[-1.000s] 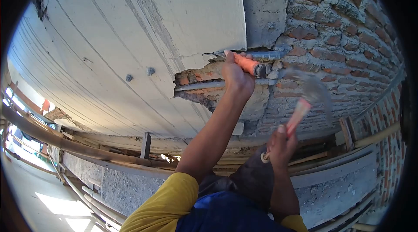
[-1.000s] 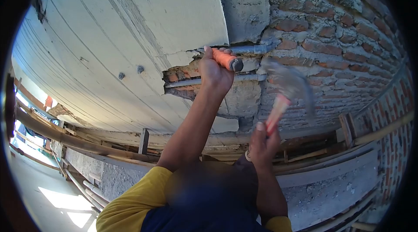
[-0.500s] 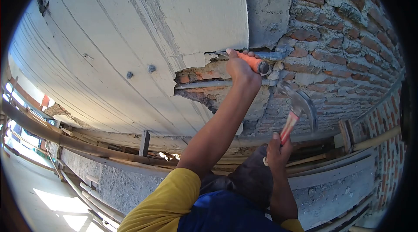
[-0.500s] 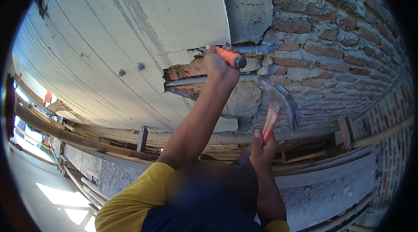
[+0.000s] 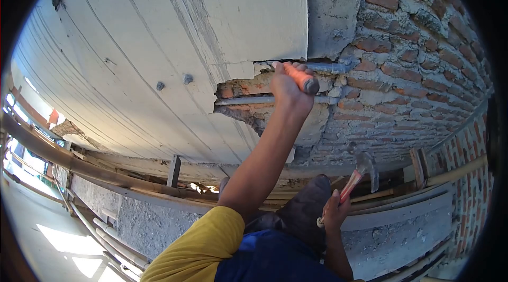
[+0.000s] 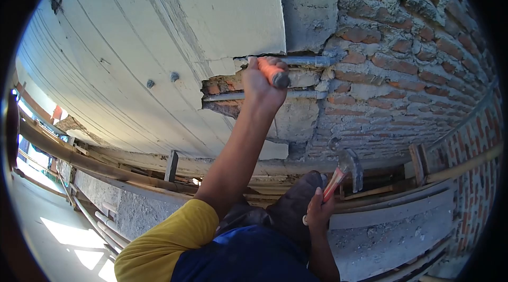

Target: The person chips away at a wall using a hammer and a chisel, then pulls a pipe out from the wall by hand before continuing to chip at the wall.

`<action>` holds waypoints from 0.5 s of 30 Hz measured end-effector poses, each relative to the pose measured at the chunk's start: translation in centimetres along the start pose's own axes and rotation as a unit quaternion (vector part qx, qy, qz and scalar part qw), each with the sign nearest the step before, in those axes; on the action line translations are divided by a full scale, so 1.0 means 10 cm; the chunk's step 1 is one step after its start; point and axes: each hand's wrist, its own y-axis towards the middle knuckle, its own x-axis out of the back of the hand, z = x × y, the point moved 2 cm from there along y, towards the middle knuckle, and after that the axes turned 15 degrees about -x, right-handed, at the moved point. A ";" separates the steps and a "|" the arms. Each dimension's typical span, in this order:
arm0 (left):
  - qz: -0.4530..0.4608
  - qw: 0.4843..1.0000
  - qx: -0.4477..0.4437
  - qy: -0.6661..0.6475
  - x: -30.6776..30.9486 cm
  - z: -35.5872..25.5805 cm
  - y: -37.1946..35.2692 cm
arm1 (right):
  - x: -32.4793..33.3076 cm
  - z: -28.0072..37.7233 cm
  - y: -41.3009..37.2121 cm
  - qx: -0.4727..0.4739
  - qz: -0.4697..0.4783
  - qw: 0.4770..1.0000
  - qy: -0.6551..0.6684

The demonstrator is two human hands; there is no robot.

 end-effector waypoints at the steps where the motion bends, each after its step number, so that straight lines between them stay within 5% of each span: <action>1: 0.004 1.000 0.018 -0.004 0.02 -0.07 -0.02 | 0.04 -0.12 0.00 0.002 0.003 1.000 -0.008; 7: -0.088 0.983 0.129 -0.099 -0.48 -0.17 0.45 | 0.15 -0.36 0.01 -0.003 0.016 0.998 -0.054; 10: -0.284 0.954 0.079 -0.049 -1.12 -0.20 0.39 | 0.20 -0.42 0.04 0.029 0.008 0.996 -0.084; 12: -0.250 0.963 0.094 -0.046 -1.17 -0.20 0.38 | 0.20 -0.37 0.01 0.027 0.002 0.996 -0.081; 15: 0.050 0.982 0.166 -0.078 -0.42 -0.12 0.41 | 0.13 -0.29 -0.07 -0.008 0.004 0.998 -0.054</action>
